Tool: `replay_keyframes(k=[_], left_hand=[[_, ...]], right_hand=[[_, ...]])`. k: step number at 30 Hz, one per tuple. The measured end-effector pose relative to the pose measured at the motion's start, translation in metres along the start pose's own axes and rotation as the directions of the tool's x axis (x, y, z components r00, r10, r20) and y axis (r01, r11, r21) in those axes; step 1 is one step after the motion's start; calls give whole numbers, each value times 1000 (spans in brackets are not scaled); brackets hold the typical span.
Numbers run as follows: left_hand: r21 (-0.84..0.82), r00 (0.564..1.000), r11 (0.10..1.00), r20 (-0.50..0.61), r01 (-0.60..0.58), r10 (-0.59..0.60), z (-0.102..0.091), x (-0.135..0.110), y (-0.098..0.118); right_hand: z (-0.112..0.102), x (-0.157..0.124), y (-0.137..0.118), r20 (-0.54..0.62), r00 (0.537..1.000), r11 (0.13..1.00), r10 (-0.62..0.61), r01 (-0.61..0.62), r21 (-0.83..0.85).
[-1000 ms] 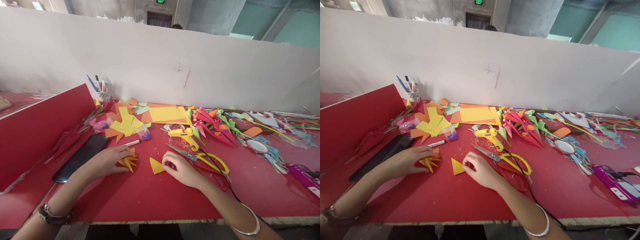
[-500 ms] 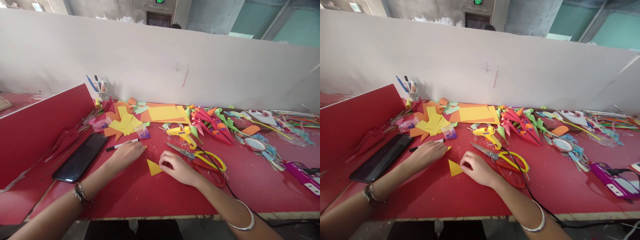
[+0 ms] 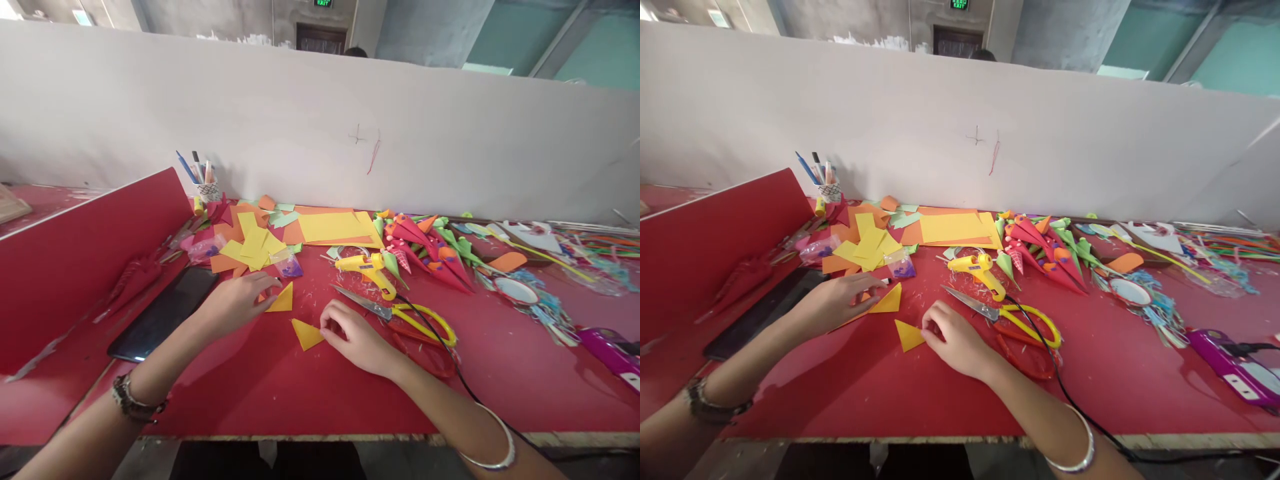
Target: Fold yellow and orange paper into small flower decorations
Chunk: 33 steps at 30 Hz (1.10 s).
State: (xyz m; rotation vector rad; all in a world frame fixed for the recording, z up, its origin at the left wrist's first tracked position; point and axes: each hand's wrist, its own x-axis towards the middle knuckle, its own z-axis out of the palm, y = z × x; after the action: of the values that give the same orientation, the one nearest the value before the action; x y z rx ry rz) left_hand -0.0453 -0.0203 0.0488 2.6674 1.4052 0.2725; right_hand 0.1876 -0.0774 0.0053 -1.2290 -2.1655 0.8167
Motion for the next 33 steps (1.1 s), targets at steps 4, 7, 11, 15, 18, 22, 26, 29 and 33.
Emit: replay_keyframes(k=[4, 7, 11, 15, 18, 22, 26, 29, 33], left_hand=[[-57, 995, 994, -49, 90, -92, -11, -2, -9], [-79, 992, 991, -62, 108, -113, -13, -6, -19], [-73, 998, 996, -40, 51, -54, -8, -11, -26], [-111, 995, 992, -91, -58, 48, -2, -12, -17], [-151, 992, 982, -76, -113, 102, 2, -11, -6], [-163, 985, 972, -56, -170, 162, 11, -9, 4], [-157, 973, 960, -30, -232, 230, 17, -8, 9], [-180, 965, 949, 4, -259, 264, 18, -8, 11], [-205, 965, 945, 4, -256, 263, 17, 7, 13]], right_hand=[[-1, 0, -2, 22, 1000, 1000, 8, -9, 19], [-2, 0, -2, 38, 999, 1000, 1, -1, -2], [-2, -1, -1, 45, 999, 999, -18, 20, -31], [-1, -1, 0, 45, 998, 997, -37, 39, -65], [-2, -1, -1, 47, 998, 995, -43, 48, -91], [-3, -1, -2, 57, 998, 993, -39, 45, -111], [-4, -1, -2, 59, 997, 992, -42, 48, -116], [-4, -1, -2, 66, 997, 991, -43, 51, -125], [-3, -1, -3, 70, 996, 987, -51, 61, -148]])
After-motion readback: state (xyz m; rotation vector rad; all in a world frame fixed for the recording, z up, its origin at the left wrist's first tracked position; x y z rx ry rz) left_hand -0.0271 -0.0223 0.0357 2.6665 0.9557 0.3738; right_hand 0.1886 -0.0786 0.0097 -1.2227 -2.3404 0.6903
